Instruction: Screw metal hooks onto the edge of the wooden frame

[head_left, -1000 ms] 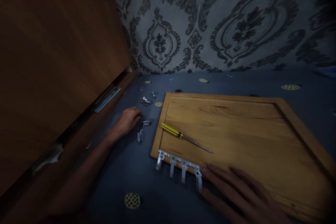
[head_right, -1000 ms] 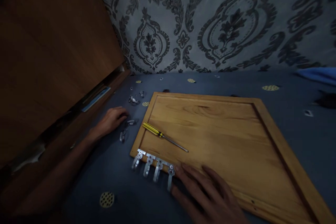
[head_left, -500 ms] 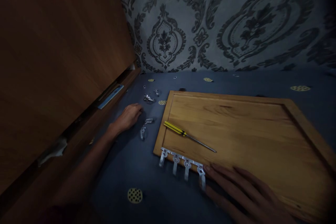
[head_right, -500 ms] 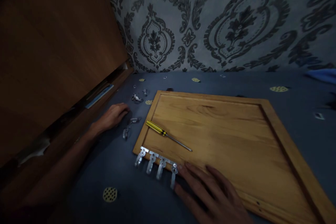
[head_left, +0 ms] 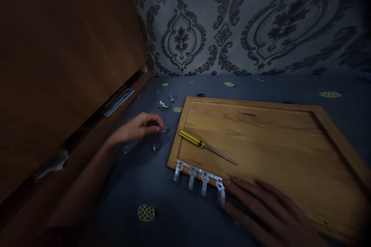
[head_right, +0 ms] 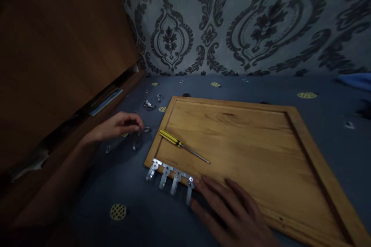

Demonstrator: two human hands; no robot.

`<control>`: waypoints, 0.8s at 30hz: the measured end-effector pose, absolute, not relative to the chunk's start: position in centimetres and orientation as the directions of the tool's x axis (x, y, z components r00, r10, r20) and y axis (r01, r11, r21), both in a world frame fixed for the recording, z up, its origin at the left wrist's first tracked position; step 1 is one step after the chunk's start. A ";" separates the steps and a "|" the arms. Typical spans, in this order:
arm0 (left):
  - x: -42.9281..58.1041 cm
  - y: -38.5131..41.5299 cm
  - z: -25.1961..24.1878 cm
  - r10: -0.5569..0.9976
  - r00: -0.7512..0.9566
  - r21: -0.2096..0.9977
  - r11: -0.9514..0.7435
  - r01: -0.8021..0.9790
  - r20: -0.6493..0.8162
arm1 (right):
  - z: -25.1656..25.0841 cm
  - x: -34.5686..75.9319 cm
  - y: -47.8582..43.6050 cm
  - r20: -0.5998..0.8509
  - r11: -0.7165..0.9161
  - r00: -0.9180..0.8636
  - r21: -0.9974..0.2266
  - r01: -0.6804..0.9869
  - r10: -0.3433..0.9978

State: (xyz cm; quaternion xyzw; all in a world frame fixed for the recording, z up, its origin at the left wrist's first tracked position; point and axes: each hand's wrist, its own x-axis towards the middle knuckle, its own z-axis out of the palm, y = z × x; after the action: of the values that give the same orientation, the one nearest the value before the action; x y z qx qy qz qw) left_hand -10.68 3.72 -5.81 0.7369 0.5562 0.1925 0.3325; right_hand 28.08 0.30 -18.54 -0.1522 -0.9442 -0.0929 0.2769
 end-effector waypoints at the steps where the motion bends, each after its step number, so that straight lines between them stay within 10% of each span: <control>1: -9.9 3.4 -5.8 0.936 0.337 0.719 -0.165 0.675 -0.101 | -18.5 28.0 0.2 0.547 0.934 -0.802 0.096 0.343 0.238; 12: -5.9 1.9 -6.7 0.911 0.399 0.703 -0.213 0.679 -0.109 | -15.9 27.8 -0.2 0.486 0.938 -0.836 0.083 0.336 0.256; 24: -6.4 2.1 -6.8 0.916 0.346 0.627 -0.148 0.765 -0.205 | -15.3 26.5 -2.4 0.467 0.860 -0.723 -0.231 0.455 0.509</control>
State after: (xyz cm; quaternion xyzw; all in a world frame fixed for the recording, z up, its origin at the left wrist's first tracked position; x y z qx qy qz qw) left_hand -6.42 2.06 -6.83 0.7493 0.5608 0.1131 0.3337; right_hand 26.46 -2.39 -15.30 -0.2600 -0.9269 0.0500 0.2660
